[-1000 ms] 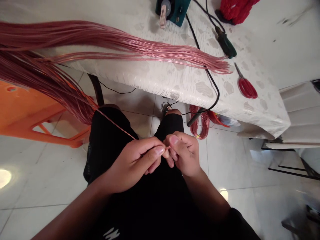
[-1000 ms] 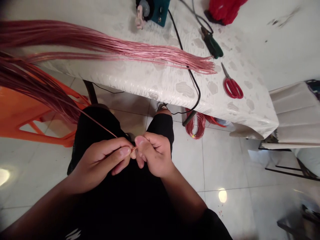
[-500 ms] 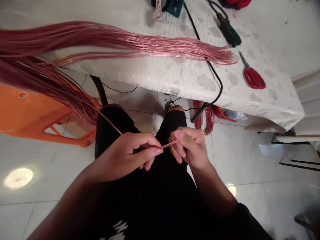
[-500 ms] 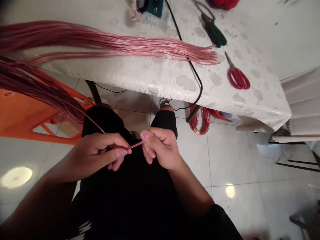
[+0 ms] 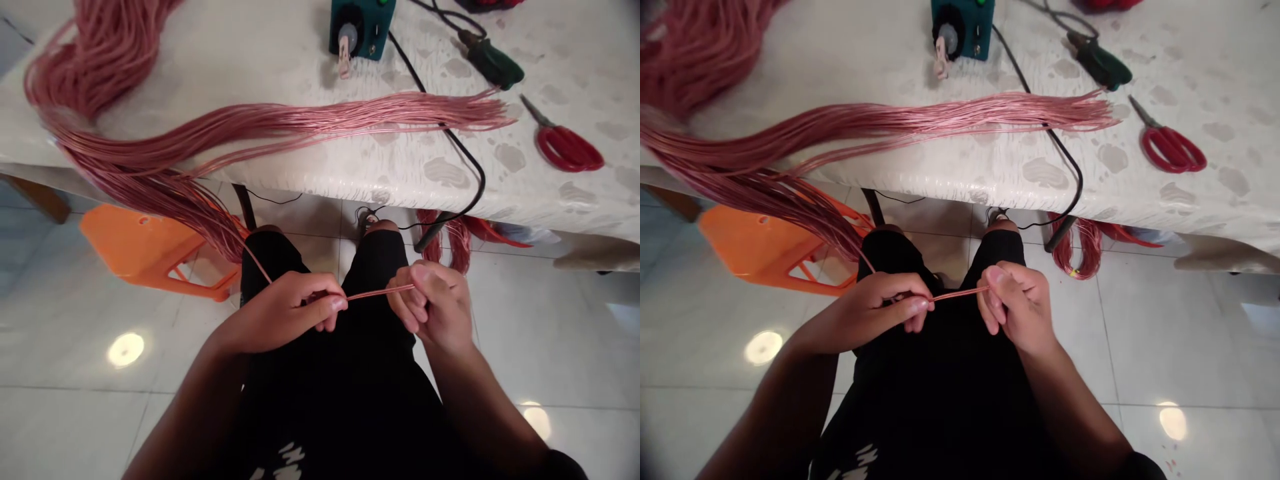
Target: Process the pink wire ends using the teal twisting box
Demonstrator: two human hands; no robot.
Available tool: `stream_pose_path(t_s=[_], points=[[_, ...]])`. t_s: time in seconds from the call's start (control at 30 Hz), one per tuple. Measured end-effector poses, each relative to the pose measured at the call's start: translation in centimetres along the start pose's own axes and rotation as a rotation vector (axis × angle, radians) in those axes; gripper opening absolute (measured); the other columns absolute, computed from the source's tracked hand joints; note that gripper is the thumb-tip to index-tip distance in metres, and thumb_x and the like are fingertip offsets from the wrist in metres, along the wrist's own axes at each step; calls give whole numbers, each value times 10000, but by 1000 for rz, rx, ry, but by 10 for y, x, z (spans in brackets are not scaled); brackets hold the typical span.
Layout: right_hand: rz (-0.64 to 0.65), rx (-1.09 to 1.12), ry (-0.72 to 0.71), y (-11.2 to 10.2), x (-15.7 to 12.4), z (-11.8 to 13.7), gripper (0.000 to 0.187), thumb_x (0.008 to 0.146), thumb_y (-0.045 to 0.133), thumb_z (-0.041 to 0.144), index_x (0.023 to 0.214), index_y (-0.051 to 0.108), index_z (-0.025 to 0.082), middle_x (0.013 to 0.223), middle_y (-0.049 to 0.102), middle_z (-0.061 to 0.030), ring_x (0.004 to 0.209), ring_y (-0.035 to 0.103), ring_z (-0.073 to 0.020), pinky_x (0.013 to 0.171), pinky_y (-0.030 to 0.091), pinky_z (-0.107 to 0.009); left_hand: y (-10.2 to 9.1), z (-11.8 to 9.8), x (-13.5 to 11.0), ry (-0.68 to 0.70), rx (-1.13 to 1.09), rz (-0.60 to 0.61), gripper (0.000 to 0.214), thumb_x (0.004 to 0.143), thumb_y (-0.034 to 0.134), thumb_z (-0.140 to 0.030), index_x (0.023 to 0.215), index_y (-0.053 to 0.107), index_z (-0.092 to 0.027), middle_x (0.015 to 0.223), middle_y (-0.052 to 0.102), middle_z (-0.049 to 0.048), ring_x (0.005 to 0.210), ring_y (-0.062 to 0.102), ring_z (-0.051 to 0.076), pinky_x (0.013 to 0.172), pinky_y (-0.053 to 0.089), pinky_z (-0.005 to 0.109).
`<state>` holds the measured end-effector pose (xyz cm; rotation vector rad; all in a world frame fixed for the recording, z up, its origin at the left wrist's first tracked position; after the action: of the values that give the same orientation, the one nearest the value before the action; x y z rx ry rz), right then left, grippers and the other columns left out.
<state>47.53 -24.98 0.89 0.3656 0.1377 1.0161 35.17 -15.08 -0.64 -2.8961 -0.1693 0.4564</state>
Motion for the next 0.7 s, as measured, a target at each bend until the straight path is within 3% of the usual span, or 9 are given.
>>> stream_pose_path(t_s=[0.1, 0.2, 0.37, 0.7], points=[[131, -257, -1, 10, -1, 1, 464, 1032, 535, 242, 574, 492, 177, 453, 492, 48, 389, 482, -69, 428, 314, -231, -7, -10, 2, 50, 89, -103, 137, 963, 600, -314, 1040, 681, -234, 933, 732, -26, 875, 685, 119, 762, 510, 223], [241, -424, -22, 22, -1, 0, 448, 1026, 548, 244, 584, 528, 173, 469, 544, 36, 424, 513, -66, 463, 380, -210, 2, -22, 7, 105, 73, -76, 104, 951, 619, -295, 1013, 686, -246, 902, 733, -47, 843, 688, 111, 751, 507, 217], [322, -445, 16, 26, 0, -5, 404, 1021, 547, 252, 626, 554, 174, 469, 547, 45, 407, 520, -62, 434, 380, -183, 11, -26, 13, 100, 43, -31, 169, 963, 561, -195, 822, 650, -224, 711, 687, -86, 663, 639, 64, 632, 453, 181], [528, -473, -11, 36, -4, -2, 404, 1011, 532, 262, 615, 555, 184, 458, 549, 37, 417, 510, -77, 439, 375, -194, 23, -28, 13, 135, 49, 137, 254, 977, 527, -211, 731, 587, -197, 633, 658, -72, 580, 599, 67, 581, 425, 182]])
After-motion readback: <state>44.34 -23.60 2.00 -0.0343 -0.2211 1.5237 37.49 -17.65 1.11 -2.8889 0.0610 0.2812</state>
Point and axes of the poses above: each hand's wrist, its own x-axis towards the middle knuckle, its own y-axis out of the palm, z = x × y, the point moved 9 cm from there along x, towards the middle knuckle
